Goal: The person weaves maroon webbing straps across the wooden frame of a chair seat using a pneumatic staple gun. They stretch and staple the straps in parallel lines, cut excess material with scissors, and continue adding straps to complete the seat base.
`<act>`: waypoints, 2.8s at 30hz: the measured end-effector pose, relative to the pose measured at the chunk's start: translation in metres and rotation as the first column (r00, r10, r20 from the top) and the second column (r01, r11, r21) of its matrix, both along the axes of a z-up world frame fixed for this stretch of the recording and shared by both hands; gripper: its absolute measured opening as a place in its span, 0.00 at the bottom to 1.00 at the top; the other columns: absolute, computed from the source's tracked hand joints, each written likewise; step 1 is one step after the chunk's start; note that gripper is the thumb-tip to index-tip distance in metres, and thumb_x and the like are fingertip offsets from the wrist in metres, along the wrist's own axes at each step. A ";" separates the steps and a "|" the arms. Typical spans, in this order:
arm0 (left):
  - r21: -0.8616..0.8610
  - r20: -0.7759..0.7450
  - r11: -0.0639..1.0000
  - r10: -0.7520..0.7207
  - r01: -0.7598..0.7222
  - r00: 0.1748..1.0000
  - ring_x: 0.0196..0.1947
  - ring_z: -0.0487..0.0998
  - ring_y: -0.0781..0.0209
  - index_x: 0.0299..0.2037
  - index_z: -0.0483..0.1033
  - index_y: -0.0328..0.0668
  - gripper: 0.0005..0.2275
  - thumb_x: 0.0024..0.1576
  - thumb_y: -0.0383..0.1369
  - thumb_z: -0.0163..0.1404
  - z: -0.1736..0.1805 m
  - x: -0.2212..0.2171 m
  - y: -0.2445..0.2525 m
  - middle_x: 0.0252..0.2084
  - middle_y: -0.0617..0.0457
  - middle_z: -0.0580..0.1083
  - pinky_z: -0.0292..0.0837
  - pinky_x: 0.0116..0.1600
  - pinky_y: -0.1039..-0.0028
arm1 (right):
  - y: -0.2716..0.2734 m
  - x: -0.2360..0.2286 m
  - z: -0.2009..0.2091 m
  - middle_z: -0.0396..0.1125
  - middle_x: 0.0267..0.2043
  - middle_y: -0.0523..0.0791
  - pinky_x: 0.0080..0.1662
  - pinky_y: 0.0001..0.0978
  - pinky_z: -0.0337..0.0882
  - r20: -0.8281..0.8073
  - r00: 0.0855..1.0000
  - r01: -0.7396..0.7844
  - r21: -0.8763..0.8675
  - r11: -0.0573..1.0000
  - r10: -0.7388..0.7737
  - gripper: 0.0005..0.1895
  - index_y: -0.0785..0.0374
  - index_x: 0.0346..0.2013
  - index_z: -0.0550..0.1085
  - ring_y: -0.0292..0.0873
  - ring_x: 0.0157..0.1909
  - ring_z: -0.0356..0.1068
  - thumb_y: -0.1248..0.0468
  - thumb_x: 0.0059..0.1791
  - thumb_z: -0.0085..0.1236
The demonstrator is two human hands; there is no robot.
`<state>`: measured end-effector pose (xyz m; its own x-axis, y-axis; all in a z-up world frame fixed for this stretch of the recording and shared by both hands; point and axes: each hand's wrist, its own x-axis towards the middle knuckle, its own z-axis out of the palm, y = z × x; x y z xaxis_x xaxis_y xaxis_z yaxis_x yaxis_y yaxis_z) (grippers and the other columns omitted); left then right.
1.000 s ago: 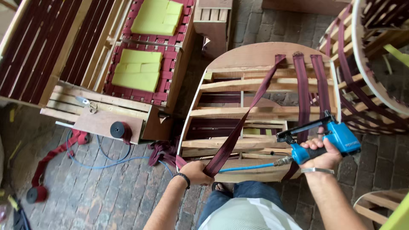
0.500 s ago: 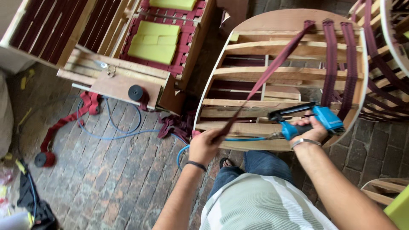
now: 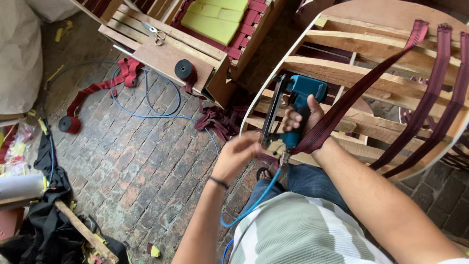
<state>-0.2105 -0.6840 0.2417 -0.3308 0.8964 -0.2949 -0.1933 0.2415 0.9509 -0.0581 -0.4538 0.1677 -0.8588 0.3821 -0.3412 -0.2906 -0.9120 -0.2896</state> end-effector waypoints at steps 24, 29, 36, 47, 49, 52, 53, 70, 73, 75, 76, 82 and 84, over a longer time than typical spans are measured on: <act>-0.236 0.181 0.938 -0.213 0.253 0.960 0.22 0.80 0.59 0.38 0.76 0.33 0.22 0.59 0.50 0.53 -0.068 0.062 0.195 0.23 0.47 0.77 0.75 0.29 0.71 | -0.006 0.199 -0.047 0.75 0.31 0.47 0.37 0.34 0.75 0.556 0.670 0.258 0.447 0.856 -0.492 0.21 0.66 0.41 0.79 0.42 0.32 0.76 0.50 0.48 0.57; -0.173 0.130 0.825 -0.523 0.539 0.842 0.27 0.80 0.60 0.42 0.77 0.31 0.23 0.61 0.51 0.51 -0.076 0.139 0.252 0.27 0.49 0.77 0.76 0.34 0.70 | 0.026 0.163 0.013 0.73 0.34 0.48 0.40 0.36 0.74 0.527 0.521 0.559 0.384 0.735 -0.672 0.17 0.63 0.38 0.75 0.44 0.34 0.73 0.54 0.45 0.66; -0.310 -0.337 0.856 -0.507 0.414 0.793 0.45 0.80 0.53 0.51 0.77 0.31 0.28 0.58 0.55 0.53 -0.138 0.158 0.347 0.44 0.43 0.79 0.76 0.51 0.65 | 0.047 0.252 0.004 0.67 0.21 0.41 0.27 0.34 0.72 0.514 0.366 0.509 0.587 0.629 -0.776 0.10 0.59 0.32 0.72 0.38 0.21 0.68 0.61 0.44 0.65; -0.154 0.624 0.880 -0.266 0.449 0.735 0.30 0.78 0.62 0.52 0.76 0.32 0.18 0.64 0.43 0.55 -0.184 0.218 0.428 0.37 0.51 0.78 0.76 0.34 0.72 | 0.080 0.266 -0.074 0.73 0.22 0.46 0.30 0.34 0.74 0.698 -0.035 -0.035 0.714 0.699 -0.715 0.12 0.66 0.32 0.79 0.39 0.23 0.73 0.60 0.43 0.68; -0.111 0.624 0.874 -0.310 0.473 0.718 0.26 0.76 0.62 0.47 0.76 0.36 0.14 0.67 0.42 0.51 -0.177 0.218 0.410 0.31 0.54 0.77 0.75 0.29 0.71 | 0.074 0.264 -0.083 0.74 0.22 0.47 0.31 0.35 0.73 0.667 -0.054 -0.074 0.739 0.669 -0.743 0.13 0.68 0.33 0.79 0.40 0.24 0.74 0.60 0.44 0.69; -0.196 0.611 0.877 -0.241 0.439 0.754 0.28 0.81 0.62 0.42 0.74 0.42 0.09 0.65 0.38 0.45 -0.175 0.215 0.386 0.33 0.53 0.80 0.79 0.33 0.70 | 0.066 0.257 -0.093 0.76 0.30 0.45 0.35 0.32 0.77 0.553 0.037 0.000 0.833 0.554 -0.832 0.13 0.65 0.37 0.78 0.38 0.30 0.78 0.61 0.43 0.67; -0.171 0.595 0.872 -0.280 0.459 0.753 0.25 0.78 0.62 0.42 0.75 0.42 0.09 0.66 0.38 0.45 -0.177 0.215 0.375 0.30 0.54 0.77 0.77 0.31 0.70 | 0.064 0.255 -0.096 0.76 0.28 0.47 0.35 0.35 0.76 0.603 0.028 -0.022 0.798 0.602 -0.798 0.12 0.66 0.36 0.78 0.40 0.30 0.77 0.61 0.43 0.67; -0.165 0.391 0.820 -0.456 0.548 0.800 0.17 0.67 0.67 0.40 0.72 0.37 0.08 0.69 0.32 0.45 -0.279 0.262 0.166 0.20 0.55 0.68 0.65 0.24 0.74 | 0.046 0.244 -0.105 0.75 0.31 0.49 0.39 0.41 0.76 0.446 -0.139 -0.253 0.847 0.467 -0.884 0.11 0.66 0.33 0.76 0.46 0.35 0.78 0.62 0.46 0.68; -0.192 0.394 0.790 -0.481 0.582 0.783 0.17 0.69 0.65 0.40 0.72 0.37 0.09 0.69 0.33 0.43 -0.296 0.270 0.162 0.20 0.54 0.69 0.67 0.25 0.73 | 0.044 0.246 -0.106 0.76 0.33 0.48 0.40 0.40 0.76 0.428 -0.144 -0.183 0.875 0.449 -0.892 0.11 0.64 0.35 0.76 0.46 0.36 0.78 0.62 0.44 0.68; -0.213 0.398 0.793 -0.463 0.571 0.792 0.16 0.69 0.65 0.39 0.72 0.37 0.10 0.69 0.34 0.43 -0.311 0.277 0.154 0.20 0.54 0.69 0.67 0.24 0.72 | 0.037 0.244 -0.104 0.75 0.34 0.49 0.40 0.41 0.76 0.316 -0.149 -0.261 0.901 0.346 -0.937 0.12 0.66 0.37 0.76 0.46 0.37 0.77 0.63 0.45 0.69; -0.212 0.407 0.812 -0.433 0.544 0.805 0.16 0.68 0.65 0.38 0.72 0.37 0.10 0.69 0.34 0.44 -0.319 0.282 0.147 0.20 0.55 0.69 0.66 0.24 0.72 | 0.028 0.243 -0.103 0.75 0.34 0.49 0.40 0.41 0.75 0.267 -0.148 -0.297 0.906 0.300 -0.952 0.12 0.66 0.38 0.76 0.46 0.38 0.77 0.63 0.46 0.69; -0.368 0.396 0.841 -0.244 0.396 0.885 0.17 0.65 0.65 0.36 0.79 0.38 0.15 0.67 0.43 0.50 -0.386 0.356 0.146 0.21 0.56 0.70 0.59 0.24 0.72 | 0.024 0.276 -0.111 0.66 0.21 0.43 0.24 0.32 0.67 0.501 -0.023 0.235 0.844 0.482 -0.865 0.09 0.63 0.35 0.69 0.38 0.19 0.67 0.69 0.47 0.63; -0.425 0.242 0.861 -0.189 0.279 0.952 0.18 0.67 0.65 0.35 0.80 0.37 0.18 0.67 0.46 0.50 -0.403 0.378 0.147 0.20 0.55 0.71 0.60 0.26 0.72 | 0.026 0.288 -0.122 0.66 0.21 0.44 0.24 0.31 0.67 0.477 0.004 0.261 0.848 0.462 -0.879 0.09 0.66 0.32 0.69 0.38 0.19 0.66 0.71 0.49 0.63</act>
